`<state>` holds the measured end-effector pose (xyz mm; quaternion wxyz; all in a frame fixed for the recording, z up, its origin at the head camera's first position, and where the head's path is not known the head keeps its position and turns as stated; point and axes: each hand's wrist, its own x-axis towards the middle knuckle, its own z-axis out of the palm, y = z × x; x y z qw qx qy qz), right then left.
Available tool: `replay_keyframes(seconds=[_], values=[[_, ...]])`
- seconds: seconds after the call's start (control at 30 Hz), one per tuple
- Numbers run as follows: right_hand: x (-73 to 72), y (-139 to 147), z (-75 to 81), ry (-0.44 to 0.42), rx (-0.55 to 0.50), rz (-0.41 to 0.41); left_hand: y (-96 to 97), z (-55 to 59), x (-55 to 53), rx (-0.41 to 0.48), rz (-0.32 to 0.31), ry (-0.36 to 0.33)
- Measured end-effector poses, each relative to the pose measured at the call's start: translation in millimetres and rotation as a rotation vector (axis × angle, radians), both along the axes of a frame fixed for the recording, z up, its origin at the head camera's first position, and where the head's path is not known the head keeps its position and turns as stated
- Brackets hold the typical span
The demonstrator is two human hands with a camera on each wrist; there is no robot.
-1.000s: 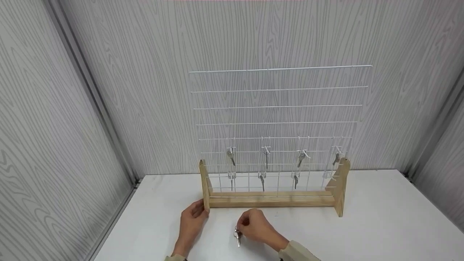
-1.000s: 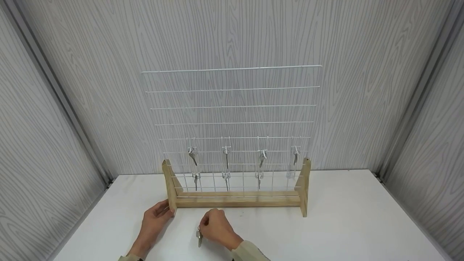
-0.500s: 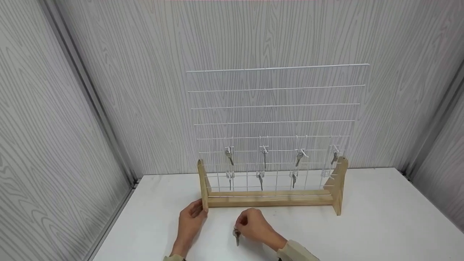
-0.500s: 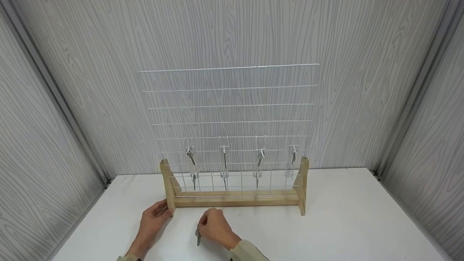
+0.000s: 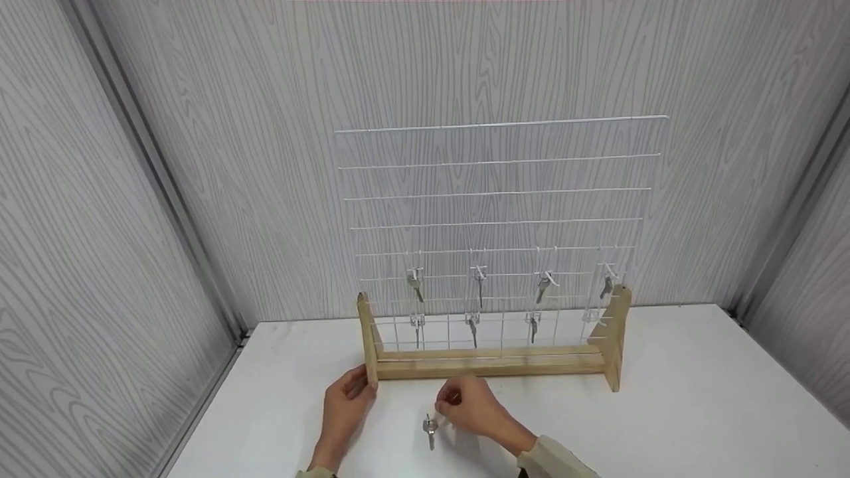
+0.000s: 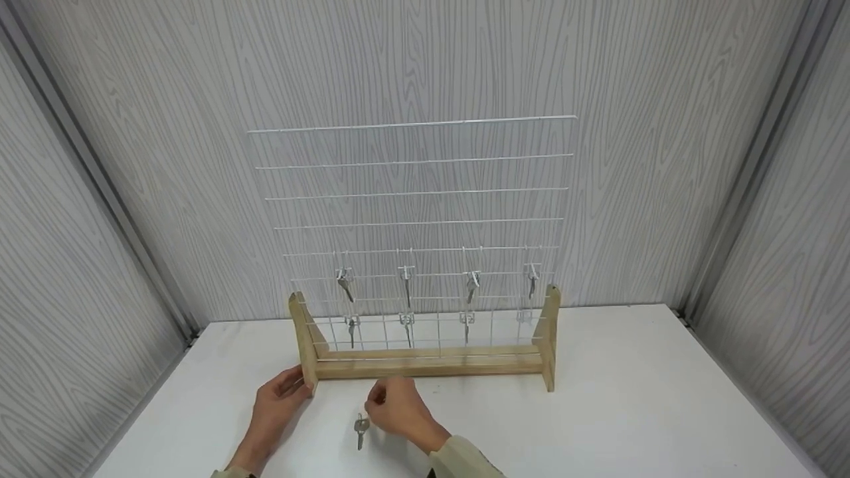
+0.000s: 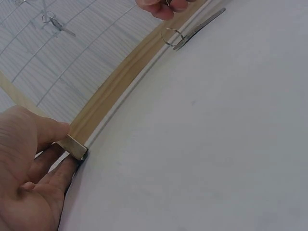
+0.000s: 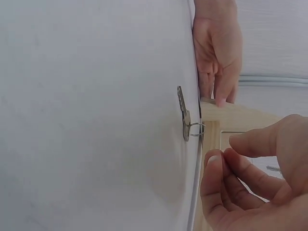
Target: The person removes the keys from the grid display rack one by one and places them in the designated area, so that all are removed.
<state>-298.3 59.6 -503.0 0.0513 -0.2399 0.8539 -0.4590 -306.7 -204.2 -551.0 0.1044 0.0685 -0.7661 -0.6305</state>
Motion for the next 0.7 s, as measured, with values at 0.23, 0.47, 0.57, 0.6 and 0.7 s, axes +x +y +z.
replay_keyframes(seconds=[0.23, 0.47, 0.57, 0.6, 0.7], values=[[1.5, 12.0, 8.6, 0.052, -0.038, -0.006, 0.3, 0.2, 0.7, -0.021, 0.0, 0.0], [3.9, 26.0, 16.1, 0.075, -0.078, -0.027, -0.5, 0.6, 1.3, -0.034, 0.01, 0.004], [4.9, 34.8, 20.1, 0.103, -0.109, -0.057, 0.0, 0.7, 1.5, -0.011, -0.004, 0.006], [5.1, 37.9, 21.7, 0.114, -0.122, -0.067, 0.1, 0.5, 1.4, -0.003, -0.01, 0.01], [5.6, 47.8, 25.6, 0.139, -0.155, -0.1, 0.4, 0.1, 1.4, 0.008, -0.024, 0.016]])
